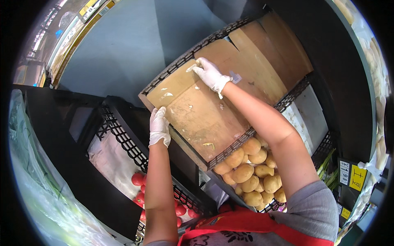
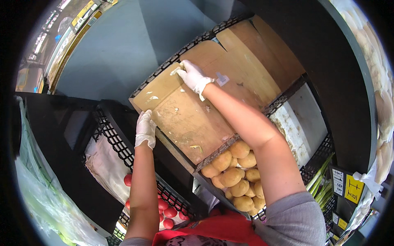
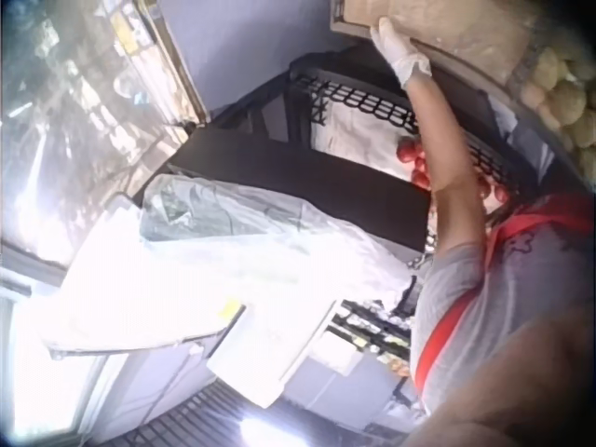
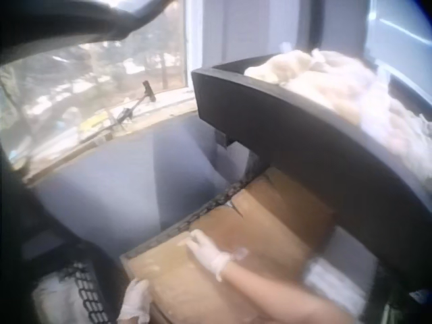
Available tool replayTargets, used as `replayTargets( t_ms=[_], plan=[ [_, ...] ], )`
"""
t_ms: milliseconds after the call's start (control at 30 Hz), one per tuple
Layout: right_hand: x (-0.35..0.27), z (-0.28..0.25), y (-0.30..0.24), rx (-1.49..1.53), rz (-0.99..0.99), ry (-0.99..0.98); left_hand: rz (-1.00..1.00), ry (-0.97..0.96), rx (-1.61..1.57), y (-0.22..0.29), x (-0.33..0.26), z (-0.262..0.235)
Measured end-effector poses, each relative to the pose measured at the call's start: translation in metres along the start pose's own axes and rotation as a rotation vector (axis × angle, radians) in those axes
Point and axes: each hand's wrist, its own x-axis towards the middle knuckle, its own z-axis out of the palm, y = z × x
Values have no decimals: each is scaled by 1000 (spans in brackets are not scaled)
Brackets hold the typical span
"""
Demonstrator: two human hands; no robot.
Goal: The person walks through a grocery store aisle and picks up a cardboard box from a produce bin. They carry the box to a nearby area and place it into a trash bin. The person then returns to the produce bin, removes the empty box, and arranges the potatoes and green onions in the display.
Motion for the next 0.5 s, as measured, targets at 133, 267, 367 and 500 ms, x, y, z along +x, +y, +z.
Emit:
replayTargets(
  t_ms=[133, 267, 367, 500],
  plan=[
    [6, -8, -1, -5, -23, -31, -123, -232, 1, -15, -18, -9],
    [22, -16, -7, -55, -30, 22, -350, -196, 22, -30, -57, -13],
    [28, -15, -12, 53, 152, -61, -396, -309, 38, -58, -81, -16],
    [22, -19, -11, 143, 236, -126, -389, -281, 50, -63, -96, -4]
  ],
)
